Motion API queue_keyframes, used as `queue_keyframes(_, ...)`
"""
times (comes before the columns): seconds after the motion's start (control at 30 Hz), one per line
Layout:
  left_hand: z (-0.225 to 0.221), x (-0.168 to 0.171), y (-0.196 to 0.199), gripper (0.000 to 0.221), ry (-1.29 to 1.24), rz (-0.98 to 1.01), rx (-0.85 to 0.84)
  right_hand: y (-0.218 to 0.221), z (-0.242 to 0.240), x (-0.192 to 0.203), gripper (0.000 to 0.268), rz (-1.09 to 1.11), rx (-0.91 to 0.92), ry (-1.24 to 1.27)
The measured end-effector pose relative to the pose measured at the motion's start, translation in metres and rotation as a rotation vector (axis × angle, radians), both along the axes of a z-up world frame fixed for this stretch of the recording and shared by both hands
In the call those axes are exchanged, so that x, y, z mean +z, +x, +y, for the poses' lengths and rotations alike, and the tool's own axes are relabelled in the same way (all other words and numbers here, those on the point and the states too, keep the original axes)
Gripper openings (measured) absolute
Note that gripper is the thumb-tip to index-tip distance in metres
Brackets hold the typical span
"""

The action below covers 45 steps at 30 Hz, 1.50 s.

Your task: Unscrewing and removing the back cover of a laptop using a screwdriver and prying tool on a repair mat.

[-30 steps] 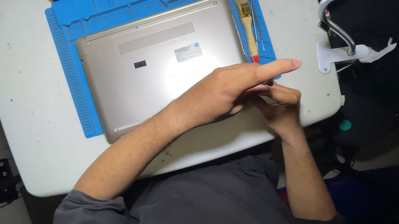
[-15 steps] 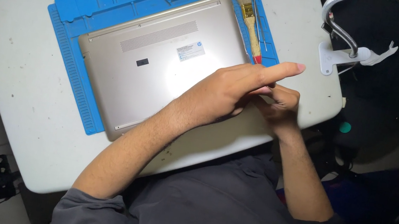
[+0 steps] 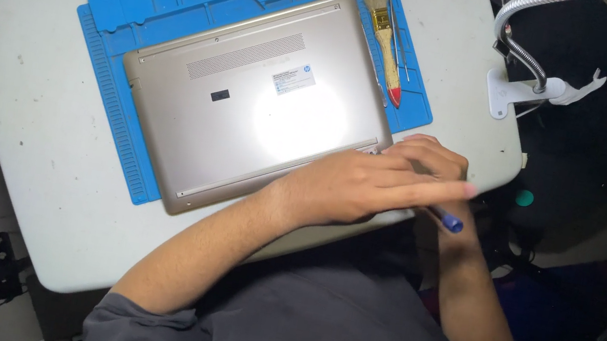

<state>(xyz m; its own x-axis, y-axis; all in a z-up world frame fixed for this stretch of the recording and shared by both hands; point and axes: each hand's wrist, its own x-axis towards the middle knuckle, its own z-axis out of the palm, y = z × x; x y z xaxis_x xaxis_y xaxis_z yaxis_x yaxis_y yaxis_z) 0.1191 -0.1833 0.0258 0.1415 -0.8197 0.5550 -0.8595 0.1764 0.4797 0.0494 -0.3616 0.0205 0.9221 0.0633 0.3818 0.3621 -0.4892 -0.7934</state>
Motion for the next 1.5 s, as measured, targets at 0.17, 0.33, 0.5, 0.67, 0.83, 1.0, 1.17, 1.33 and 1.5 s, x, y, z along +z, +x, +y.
queue_keyframes(0.17,-0.008,-0.002,-0.01,0.034,-0.227,0.271,0.099,-0.031,-0.05,-0.059,0.043,-0.387,-0.034,0.169)
queue_keyframes(0.33,-0.008,0.004,-0.015,0.023,-0.227,0.323,0.15,-0.055,-0.019,-0.017,0.07,-0.541,-0.089,0.121)
queue_keyframes(0.5,-0.012,0.005,-0.015,0.024,-0.247,0.277,0.159,-0.059,-0.013,-0.008,0.026,-0.526,-0.163,0.094)
queue_keyframes(0.67,-0.012,0.005,-0.02,0.029,-0.245,0.195,0.241,-0.06,-0.026,-0.003,0.012,-0.462,0.052,0.113)
queue_keyframes(0.83,-0.018,-0.002,-0.033,0.027,-0.288,0.111,0.289,-0.066,-0.013,-0.005,0.007,-0.479,-0.018,0.045)
queue_keyframes(1.0,-0.023,-0.009,-0.054,0.032,-0.377,0.14,0.324,-0.069,-0.015,-0.018,0.026,-0.562,-0.021,0.043)
queue_keyframes(1.17,-0.029,-0.024,-0.061,0.034,-0.373,0.069,0.443,-0.066,-0.03,-0.014,0.078,-0.613,0.114,0.038)
queue_keyframes(1.33,-0.03,-0.015,-0.06,0.035,-0.37,0.056,0.47,-0.07,-0.04,-0.015,0.067,-0.591,0.121,0.022)
queue_keyframes(1.5,-0.027,-0.006,-0.063,0.025,-0.367,0.095,0.442,-0.076,-0.038,-0.022,0.048,-0.465,0.112,0.179)
